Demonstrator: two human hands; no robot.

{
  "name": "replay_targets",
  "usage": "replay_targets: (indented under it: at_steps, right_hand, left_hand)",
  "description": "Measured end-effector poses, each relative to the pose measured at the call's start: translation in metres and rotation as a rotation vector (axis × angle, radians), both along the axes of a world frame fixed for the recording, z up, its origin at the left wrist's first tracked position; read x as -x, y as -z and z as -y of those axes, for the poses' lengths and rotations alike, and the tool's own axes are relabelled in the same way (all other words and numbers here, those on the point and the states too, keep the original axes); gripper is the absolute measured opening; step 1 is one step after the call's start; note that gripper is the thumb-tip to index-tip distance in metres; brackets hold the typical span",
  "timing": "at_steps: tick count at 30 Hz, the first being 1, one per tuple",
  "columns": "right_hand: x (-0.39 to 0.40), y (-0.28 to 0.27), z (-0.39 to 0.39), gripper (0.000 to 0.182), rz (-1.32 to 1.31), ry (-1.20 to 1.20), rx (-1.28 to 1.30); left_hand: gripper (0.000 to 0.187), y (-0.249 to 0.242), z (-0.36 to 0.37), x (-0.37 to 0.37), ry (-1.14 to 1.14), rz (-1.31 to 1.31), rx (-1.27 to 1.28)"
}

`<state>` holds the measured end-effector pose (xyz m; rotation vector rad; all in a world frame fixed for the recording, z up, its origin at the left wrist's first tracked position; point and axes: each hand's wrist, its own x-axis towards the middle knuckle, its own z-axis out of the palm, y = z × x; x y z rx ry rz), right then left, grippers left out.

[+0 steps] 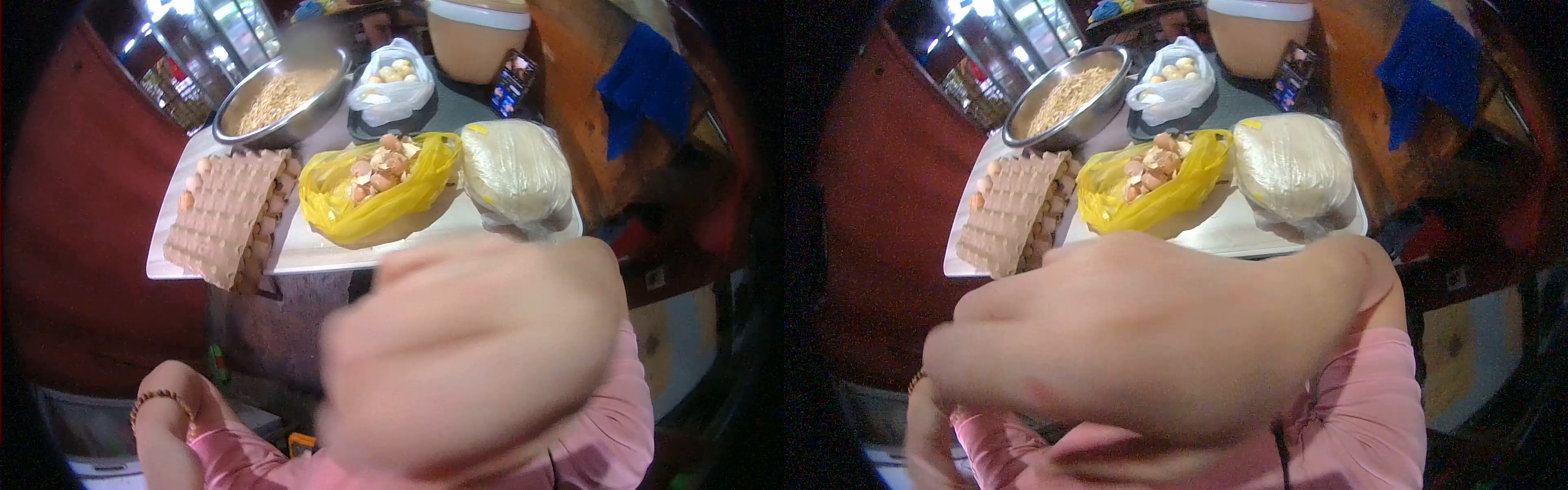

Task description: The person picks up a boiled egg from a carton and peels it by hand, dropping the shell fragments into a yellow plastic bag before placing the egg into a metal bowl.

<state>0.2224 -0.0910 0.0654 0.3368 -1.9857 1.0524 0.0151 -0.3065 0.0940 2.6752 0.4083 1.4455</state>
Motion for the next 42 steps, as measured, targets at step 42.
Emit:
replay_targets:
  at_steps: [42]
  right_hand:
    - [0.034, 0.114, 0.009, 0.053, 0.084, -1.123, 0.258]
  left_hand:
    - [0.077, 0.199, -0.214, 0.391, -2.014, 0.076, 0.509]
